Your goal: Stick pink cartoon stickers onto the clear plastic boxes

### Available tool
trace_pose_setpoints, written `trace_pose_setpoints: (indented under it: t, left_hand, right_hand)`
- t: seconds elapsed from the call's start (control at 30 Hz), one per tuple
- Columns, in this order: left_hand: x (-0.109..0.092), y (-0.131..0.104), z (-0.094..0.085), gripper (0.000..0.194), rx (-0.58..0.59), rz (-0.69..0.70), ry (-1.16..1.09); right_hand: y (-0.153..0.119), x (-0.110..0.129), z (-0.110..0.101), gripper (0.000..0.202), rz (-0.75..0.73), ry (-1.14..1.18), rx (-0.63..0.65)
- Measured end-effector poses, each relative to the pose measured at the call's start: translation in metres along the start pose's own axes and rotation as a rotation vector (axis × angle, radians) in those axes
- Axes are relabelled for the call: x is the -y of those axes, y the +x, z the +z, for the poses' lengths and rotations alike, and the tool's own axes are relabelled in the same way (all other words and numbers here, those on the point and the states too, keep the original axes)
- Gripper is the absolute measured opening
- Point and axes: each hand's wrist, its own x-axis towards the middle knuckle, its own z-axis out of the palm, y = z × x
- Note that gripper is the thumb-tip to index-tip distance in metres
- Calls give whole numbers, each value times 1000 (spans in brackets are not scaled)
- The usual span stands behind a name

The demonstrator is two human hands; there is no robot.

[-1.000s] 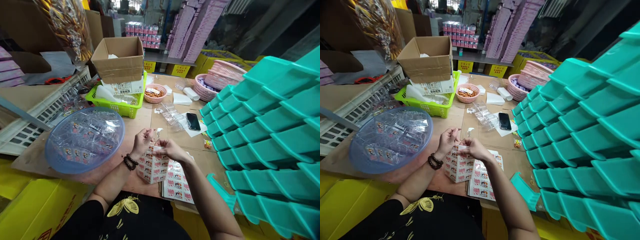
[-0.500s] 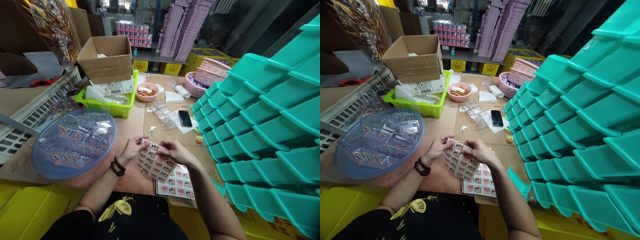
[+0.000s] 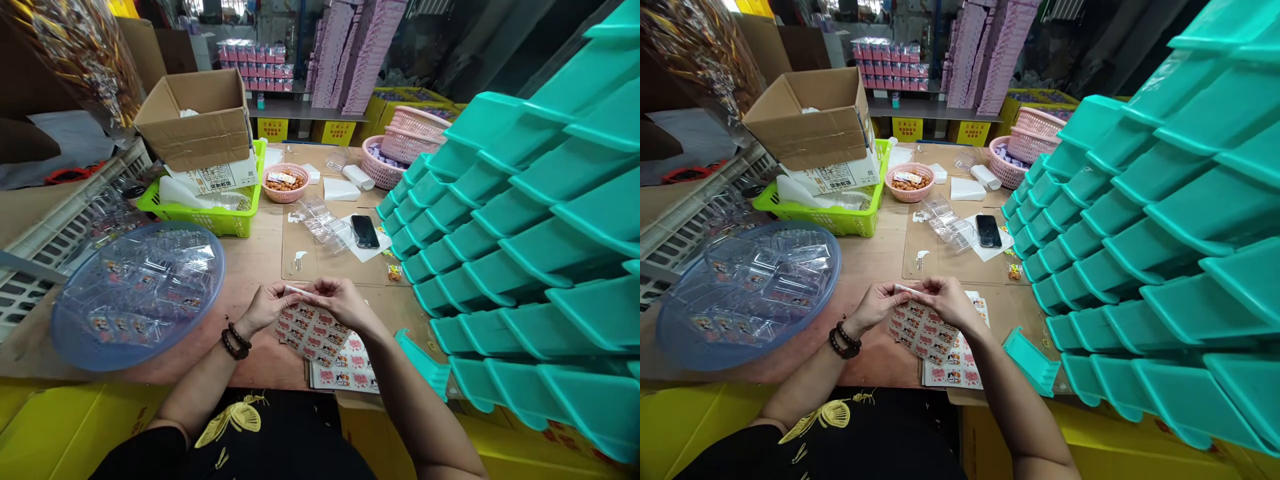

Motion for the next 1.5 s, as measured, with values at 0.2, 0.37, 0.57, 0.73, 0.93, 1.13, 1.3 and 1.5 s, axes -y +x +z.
trace_pose_setpoints:
  t: [0.2,0.37,0.57,0.73,0.93,1.13,1.3,1.5]
  left_hand:
    - [5,1,5,42,-91,129,217]
    - [2,0,5,46,-141,256,429]
    - [8,-2,3,54,-135,110,304]
    - [12,1,2,47,-39,57,201]
    - [23,7,-2,58,-97,-115,-21]
    - [21,2,-19,52,-98,-199,-223]
    - [17,-5,-40,28,-30,-145,-232]
    - [14,3,-62,35,91,-48,-213]
  right_hand:
    - [-10,-2,3,31,-162,-285,-229]
    - [-12,-6,4,31,-149,-231,-239]
    - [-15,-5,5,28,-100,-155,-235]
    - [-15,-12,7,20,-226,-354,-454]
    - [-27,-25,8,17,-636,-563,-623]
    - [48,-36,-56,84,-165,-245,-885]
    - [119,-50,-92,132,144,-721,-733]
    - [119,-47,-99,125,164,-1024,-630]
